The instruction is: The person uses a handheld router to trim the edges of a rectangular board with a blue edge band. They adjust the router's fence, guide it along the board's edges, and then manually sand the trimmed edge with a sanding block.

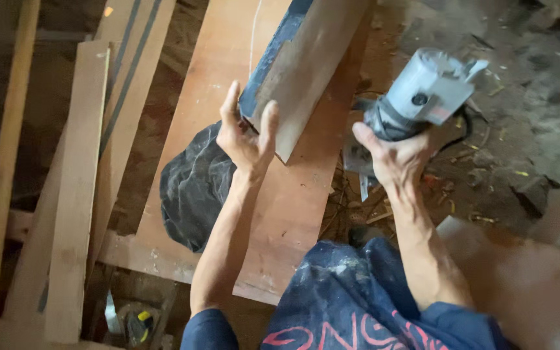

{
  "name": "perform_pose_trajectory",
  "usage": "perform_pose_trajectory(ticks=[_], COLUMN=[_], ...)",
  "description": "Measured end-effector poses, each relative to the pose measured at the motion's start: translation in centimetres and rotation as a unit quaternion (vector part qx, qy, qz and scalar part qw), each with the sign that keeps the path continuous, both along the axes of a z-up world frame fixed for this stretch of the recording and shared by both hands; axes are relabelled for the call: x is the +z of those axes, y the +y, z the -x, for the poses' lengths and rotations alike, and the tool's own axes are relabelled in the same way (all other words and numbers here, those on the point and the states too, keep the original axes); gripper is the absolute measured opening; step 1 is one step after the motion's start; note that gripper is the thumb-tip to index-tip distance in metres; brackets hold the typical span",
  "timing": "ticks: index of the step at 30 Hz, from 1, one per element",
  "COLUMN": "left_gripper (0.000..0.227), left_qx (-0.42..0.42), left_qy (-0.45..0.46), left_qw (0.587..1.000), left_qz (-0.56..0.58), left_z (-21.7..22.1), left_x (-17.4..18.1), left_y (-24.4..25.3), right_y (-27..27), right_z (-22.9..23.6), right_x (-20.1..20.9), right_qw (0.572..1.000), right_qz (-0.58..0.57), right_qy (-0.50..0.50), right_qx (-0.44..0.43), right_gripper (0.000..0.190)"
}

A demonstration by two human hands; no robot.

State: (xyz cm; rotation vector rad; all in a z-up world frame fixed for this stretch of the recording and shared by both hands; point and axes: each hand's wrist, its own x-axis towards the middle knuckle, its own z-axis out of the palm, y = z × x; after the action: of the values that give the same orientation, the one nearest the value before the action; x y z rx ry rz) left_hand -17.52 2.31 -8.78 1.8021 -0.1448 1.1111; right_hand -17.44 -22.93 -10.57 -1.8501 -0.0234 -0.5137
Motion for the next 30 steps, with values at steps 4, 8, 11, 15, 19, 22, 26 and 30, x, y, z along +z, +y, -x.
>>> perform_pose_trajectory(ticks=[4, 8, 11, 15, 19, 22, 26, 30], left_gripper=[0.034, 0.03, 0.029, 0.03, 0.031, 0.044, 0.067, 0.058], left_qx=[0.189, 0.233, 0.245, 0.273, 0.282, 0.265, 0.218, 0.144], left_qy=[0.053, 0.077, 0.096, 0.095, 0.113, 0.113, 0.101, 0.053], left_qw=[0.98, 0.968, 0.963, 0.955, 0.95, 0.956, 0.971, 0.983], left_qz=[-0.039, -0.058, -0.051, -0.061, -0.071, -0.057, -0.004, 0.097], left_z=[-0.7, -0.4, -0.3, -0.5, -0.1, -0.1, -0.2, -1.1], left_x=[2.2, 3.1, 3.4, 3.5, 3.4, 2.9, 1.0, -1.1], left_y=[-0.8, -0.6, -0.5, -0.8, -0.7, -0.7, -1.7, -2.6], right_y=[-0.3, -0.3, 0.3, 0.7, 0.8, 0.5, -0.2, -1.1], right_z=[-1.0, -1.9, -3.2, -4.4, -5.1, -6.0, -7.0, -8.0], right_x=[-2.4, -2.8, -2.1, -0.8, 0.2, 0.9, 1.5, 1.4], right_qw=[0.995, 0.995, 0.988, 0.97, 0.964, 0.956, 0.938, 0.946], right_qz=[0.029, -0.012, -0.033, -0.072, -0.071, -0.064, -0.101, -0.074], right_qy=[0.092, 0.028, 0.026, 0.047, 0.041, 0.028, 0.072, 0.069], right_qx=[0.032, 0.094, 0.151, 0.23, 0.254, 0.284, 0.324, 0.307], right_gripper=[0.065, 0.082, 0.08, 0.075, 0.074, 0.069, 0.058, 0.061])
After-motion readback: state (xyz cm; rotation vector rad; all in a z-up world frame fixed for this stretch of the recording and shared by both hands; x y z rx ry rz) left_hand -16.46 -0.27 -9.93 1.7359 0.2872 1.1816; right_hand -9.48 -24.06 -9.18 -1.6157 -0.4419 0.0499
